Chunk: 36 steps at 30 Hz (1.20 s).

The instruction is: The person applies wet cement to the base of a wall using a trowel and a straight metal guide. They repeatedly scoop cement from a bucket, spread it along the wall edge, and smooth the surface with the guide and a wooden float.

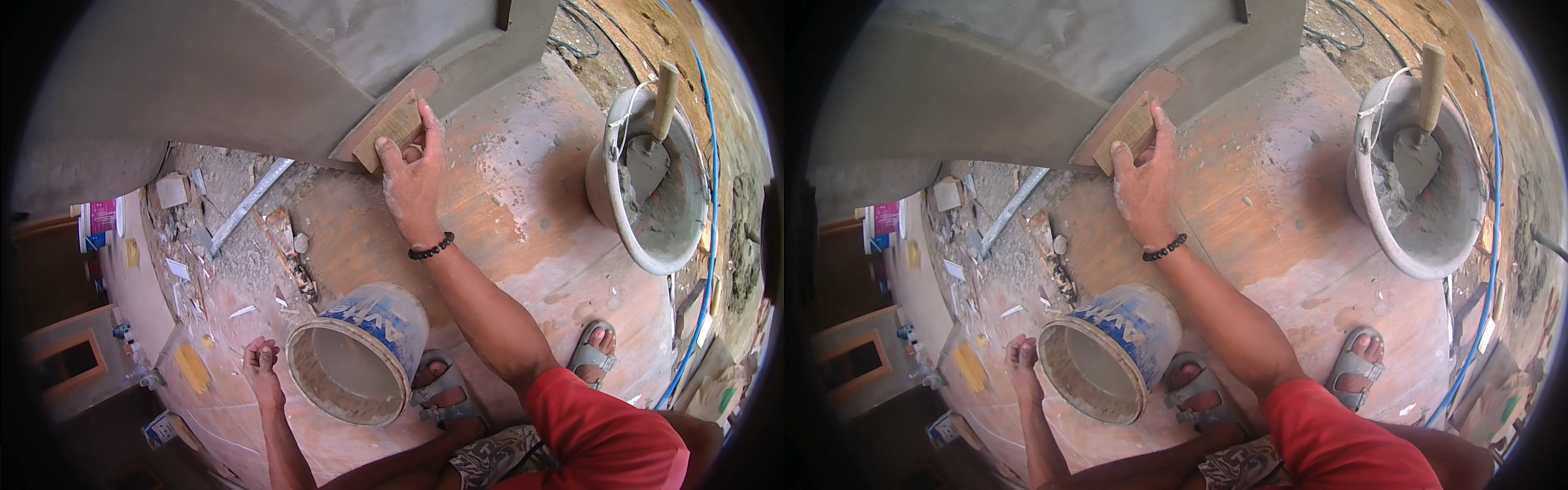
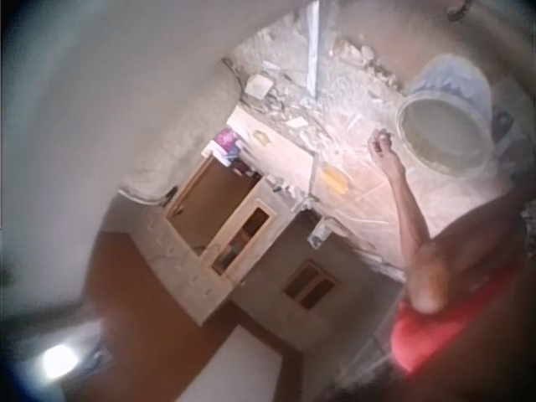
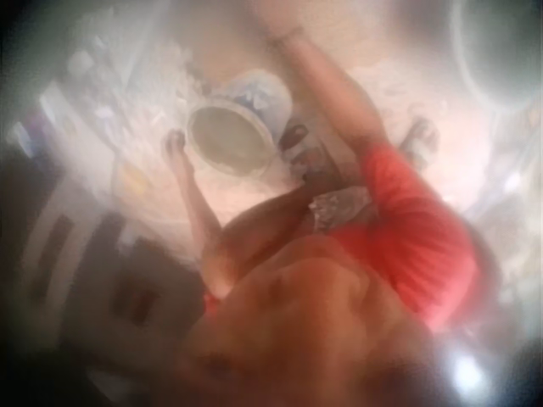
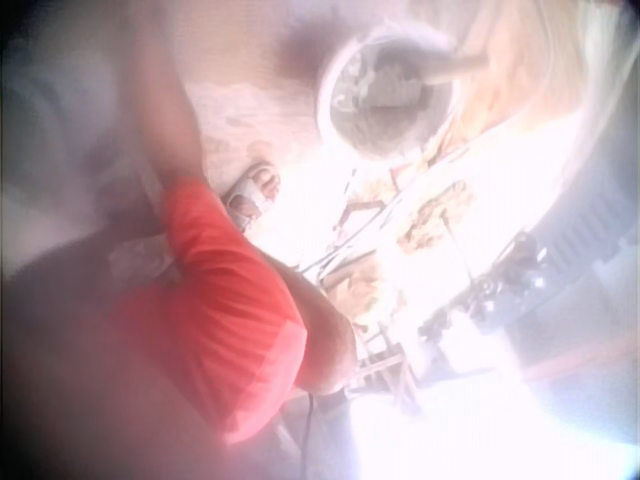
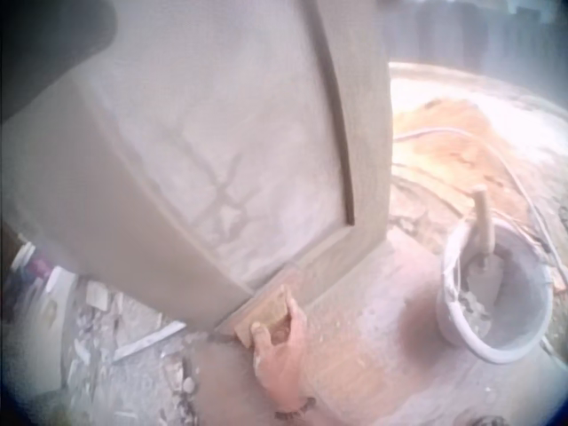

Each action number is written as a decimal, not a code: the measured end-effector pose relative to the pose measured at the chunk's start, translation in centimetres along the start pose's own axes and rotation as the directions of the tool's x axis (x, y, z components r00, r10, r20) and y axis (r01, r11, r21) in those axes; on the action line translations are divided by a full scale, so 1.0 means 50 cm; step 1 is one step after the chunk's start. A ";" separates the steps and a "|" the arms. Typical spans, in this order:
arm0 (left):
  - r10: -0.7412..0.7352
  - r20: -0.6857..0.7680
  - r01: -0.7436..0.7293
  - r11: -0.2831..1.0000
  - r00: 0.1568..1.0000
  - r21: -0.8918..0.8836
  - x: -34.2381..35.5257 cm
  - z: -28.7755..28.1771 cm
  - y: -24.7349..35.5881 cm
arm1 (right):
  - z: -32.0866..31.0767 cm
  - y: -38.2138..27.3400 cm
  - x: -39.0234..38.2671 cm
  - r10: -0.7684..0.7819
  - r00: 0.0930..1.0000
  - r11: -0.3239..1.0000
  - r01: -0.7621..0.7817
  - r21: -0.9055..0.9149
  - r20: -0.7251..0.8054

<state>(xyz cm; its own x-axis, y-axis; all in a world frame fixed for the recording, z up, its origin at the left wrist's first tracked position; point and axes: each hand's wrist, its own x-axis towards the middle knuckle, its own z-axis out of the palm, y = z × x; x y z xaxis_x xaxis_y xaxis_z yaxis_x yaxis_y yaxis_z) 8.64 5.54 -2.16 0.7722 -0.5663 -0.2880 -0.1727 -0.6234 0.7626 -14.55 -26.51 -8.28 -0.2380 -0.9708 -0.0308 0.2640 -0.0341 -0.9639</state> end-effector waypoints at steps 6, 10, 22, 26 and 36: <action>-0.010 0.004 0.010 0.999 1.000 -0.051 0.007 0.006 -0.009 | 0.044 0.101 -0.111 0.107 0.992 0.993 -0.109 0.039 0.067; 0.023 0.019 -0.022 0.998 1.000 -0.060 0.004 0.004 -0.006 | 0.023 0.090 -0.127 0.141 0.984 0.961 -0.162 0.223 0.108; 0.007 0.030 -0.006 0.999 1.000 -0.039 0.004 0.015 0.015 | -0.125 -0.026 -0.131 0.121 0.974 0.986 -0.095 -0.137 0.194; 0.042 0.024 -0.041 0.999 0.999 -0.035 0.012 0.018 0.028 | -0.251 -0.150 0.010 -0.325 0.907 0.696 0.420 -0.583 0.266; 0.018 0.064 -0.010 0.992 0.998 -0.124 0.019 0.043 0.021 | -0.229 -0.217 0.117 -0.353 0.717 0.171 0.681 -0.712 0.601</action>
<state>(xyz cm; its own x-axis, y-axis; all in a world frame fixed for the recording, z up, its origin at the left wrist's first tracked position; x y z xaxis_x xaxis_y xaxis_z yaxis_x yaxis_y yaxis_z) 7.87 3.19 -2.86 0.7283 -0.6110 -0.3103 -0.1039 -0.5460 0.8313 -29.50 -29.11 -1.01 0.2982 -0.8266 0.4773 -0.7821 -0.4982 -0.3743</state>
